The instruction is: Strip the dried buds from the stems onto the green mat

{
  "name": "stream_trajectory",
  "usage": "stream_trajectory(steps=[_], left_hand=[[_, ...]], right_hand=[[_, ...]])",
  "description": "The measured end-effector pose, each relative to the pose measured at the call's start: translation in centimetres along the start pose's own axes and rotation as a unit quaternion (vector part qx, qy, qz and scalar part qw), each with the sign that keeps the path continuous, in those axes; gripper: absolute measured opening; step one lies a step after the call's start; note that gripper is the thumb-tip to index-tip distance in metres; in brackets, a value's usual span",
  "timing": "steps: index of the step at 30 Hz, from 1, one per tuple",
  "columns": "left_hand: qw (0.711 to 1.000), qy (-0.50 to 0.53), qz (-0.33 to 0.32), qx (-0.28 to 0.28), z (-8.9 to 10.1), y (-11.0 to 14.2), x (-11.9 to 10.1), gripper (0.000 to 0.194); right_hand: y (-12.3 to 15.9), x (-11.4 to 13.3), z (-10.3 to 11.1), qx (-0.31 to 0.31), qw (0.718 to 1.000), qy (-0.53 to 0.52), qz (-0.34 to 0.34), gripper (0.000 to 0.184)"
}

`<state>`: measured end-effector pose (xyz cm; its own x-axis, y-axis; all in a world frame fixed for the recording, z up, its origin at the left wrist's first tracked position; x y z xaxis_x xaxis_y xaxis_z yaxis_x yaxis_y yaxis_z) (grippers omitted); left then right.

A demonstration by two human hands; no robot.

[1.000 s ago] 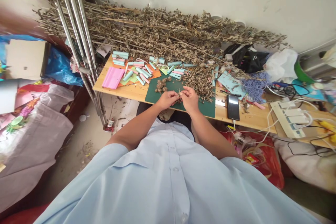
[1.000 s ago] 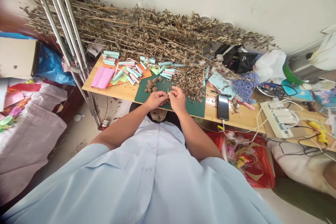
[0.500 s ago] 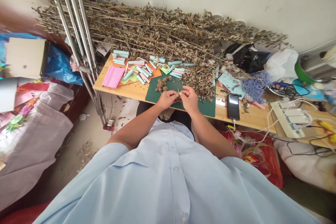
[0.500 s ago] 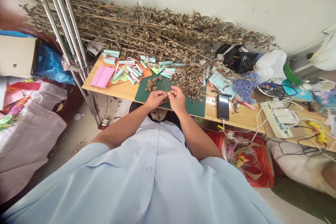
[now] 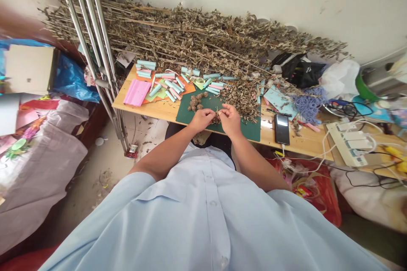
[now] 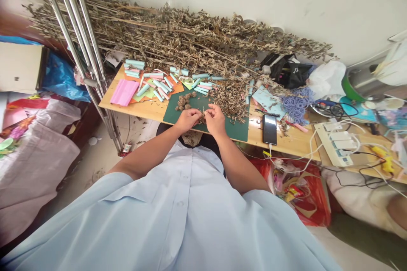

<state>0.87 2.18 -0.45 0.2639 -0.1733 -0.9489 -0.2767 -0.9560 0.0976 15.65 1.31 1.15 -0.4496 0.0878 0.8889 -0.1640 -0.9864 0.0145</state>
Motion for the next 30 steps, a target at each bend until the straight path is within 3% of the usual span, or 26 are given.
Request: stream_trajectory(steps=[12,20,30], left_hand=[[0.987,0.138,0.025,-0.074,-0.2,-0.8,0.8,0.015],[0.998,0.032,0.018,0.043,0.0,-0.1,0.3,0.029],[0.999,0.018,0.014,0.022,0.0,0.0,0.2,0.028]], right_hand=[[-0.4,-0.8,0.1,-0.009,1.0,-0.005,-0.003,0.041],[-0.6,-1.3,-0.4,-0.004,0.999,-0.035,-0.002,0.041],[-0.1,-0.5,-0.2,0.016,1.0,-0.017,-0.006,0.038]])
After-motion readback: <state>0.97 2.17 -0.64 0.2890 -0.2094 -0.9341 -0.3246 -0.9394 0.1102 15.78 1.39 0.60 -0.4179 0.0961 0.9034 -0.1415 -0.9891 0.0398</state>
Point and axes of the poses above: each hand's wrist, its own y-axis away from the middle knuckle, its own z-axis out of the back of the hand, x = y × z, the point moved 3 cm from there along -y, towards the middle knuckle, and after that the axes turned 14 degrees about y, right-handed, at the moved point
